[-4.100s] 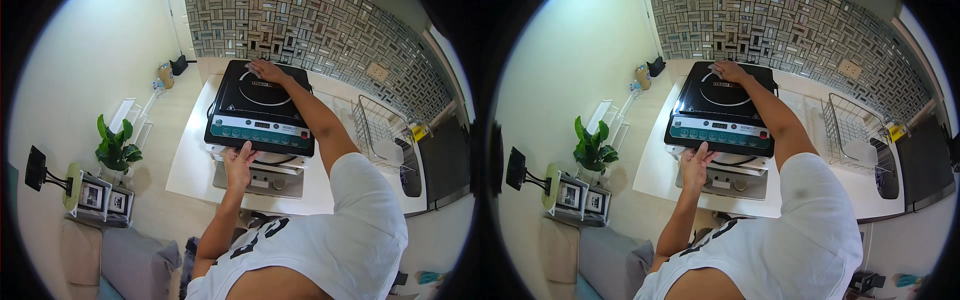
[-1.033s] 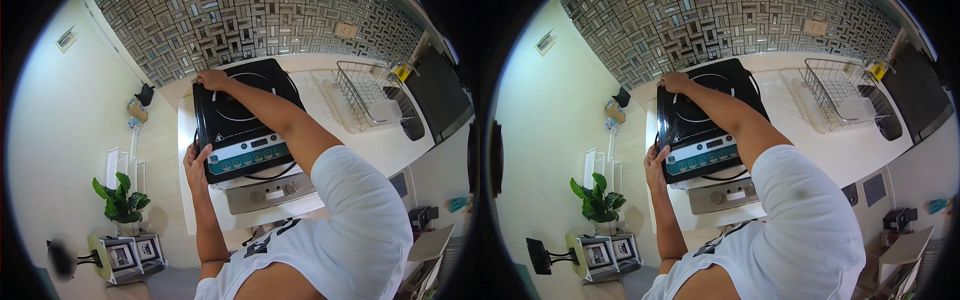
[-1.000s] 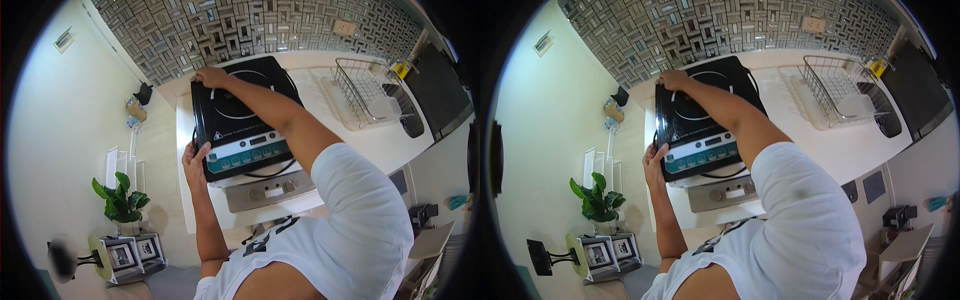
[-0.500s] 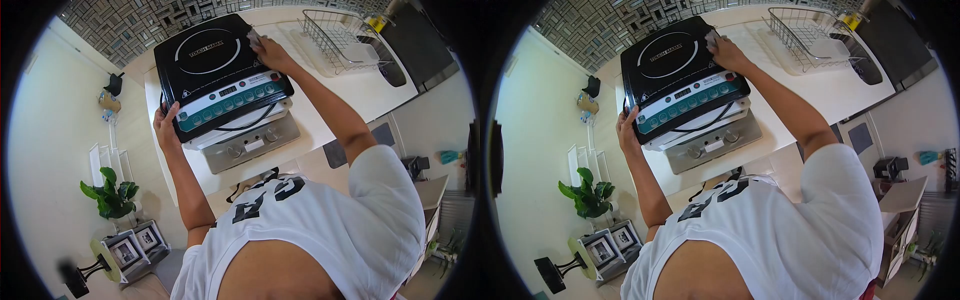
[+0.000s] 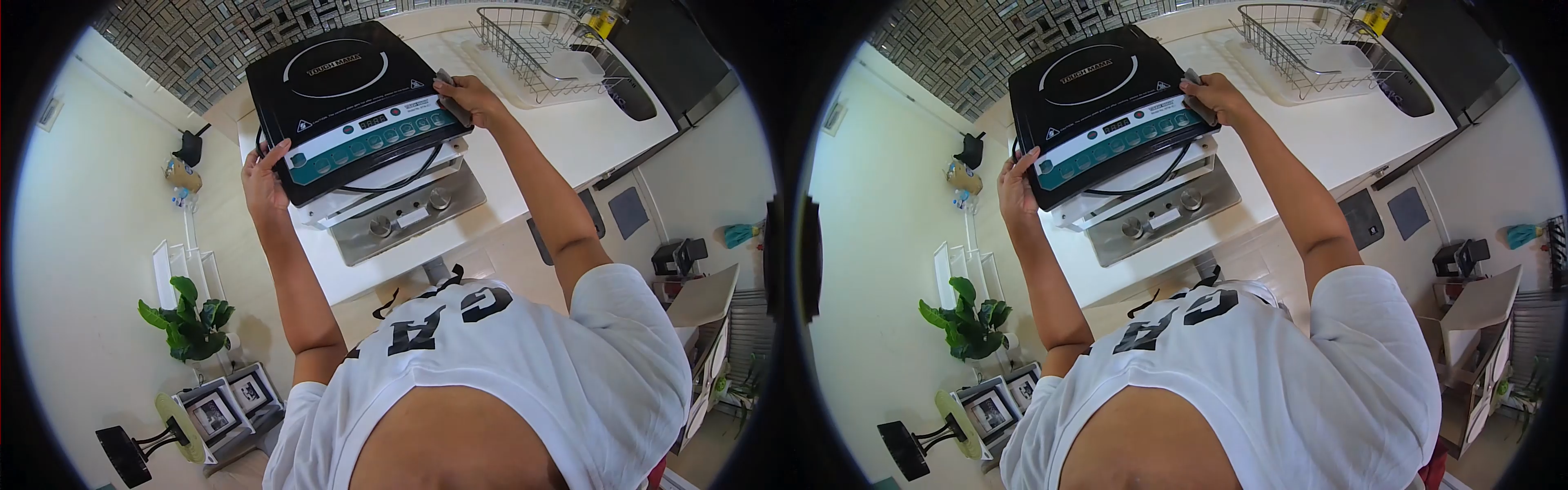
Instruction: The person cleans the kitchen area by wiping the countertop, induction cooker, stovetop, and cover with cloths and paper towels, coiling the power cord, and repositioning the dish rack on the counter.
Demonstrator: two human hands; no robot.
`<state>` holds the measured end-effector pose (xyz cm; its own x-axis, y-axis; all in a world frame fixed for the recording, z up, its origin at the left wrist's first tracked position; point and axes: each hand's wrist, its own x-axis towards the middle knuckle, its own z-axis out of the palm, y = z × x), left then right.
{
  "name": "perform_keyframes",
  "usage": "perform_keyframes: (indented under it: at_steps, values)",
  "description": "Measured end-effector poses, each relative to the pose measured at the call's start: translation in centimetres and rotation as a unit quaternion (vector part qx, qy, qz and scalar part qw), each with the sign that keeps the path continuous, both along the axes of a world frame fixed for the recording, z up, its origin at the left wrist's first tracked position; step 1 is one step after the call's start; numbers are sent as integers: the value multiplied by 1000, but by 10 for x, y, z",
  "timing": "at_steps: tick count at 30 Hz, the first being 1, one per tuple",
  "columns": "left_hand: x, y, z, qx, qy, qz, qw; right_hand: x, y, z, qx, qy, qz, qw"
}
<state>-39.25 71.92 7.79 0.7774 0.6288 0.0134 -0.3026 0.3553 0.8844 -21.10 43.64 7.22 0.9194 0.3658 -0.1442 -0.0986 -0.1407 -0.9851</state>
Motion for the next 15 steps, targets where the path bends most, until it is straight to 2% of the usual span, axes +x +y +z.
perform_keyframes:
  at_steps: [2, 4, 8, 12, 14, 15]
  values:
    - [2, 4, -2, -7, -6, -34, 999, 4, -2, 2, -5, -13, -11, 1000]
    - [6, 2, -2, -103, -7, -100, 990, 7, -4, 9, 7, -40, -21, 999]
    - [11, -15, 5, -161, 7, -102, 982, 18, -8, 16, -21, -96, -3, 995]
    - [7, -26, 20, -172, 23, -123, 977, 18, -8, 25, -67, -162, -15, 984]
    - [8, -27, 21, -183, 38, -143, 972, 9, -7, 36, -127, -256, -25, 958]
    - [8, -25, 20, -182, 38, -146, 972, 4, -4, 37, -127, -256, -28, 958]
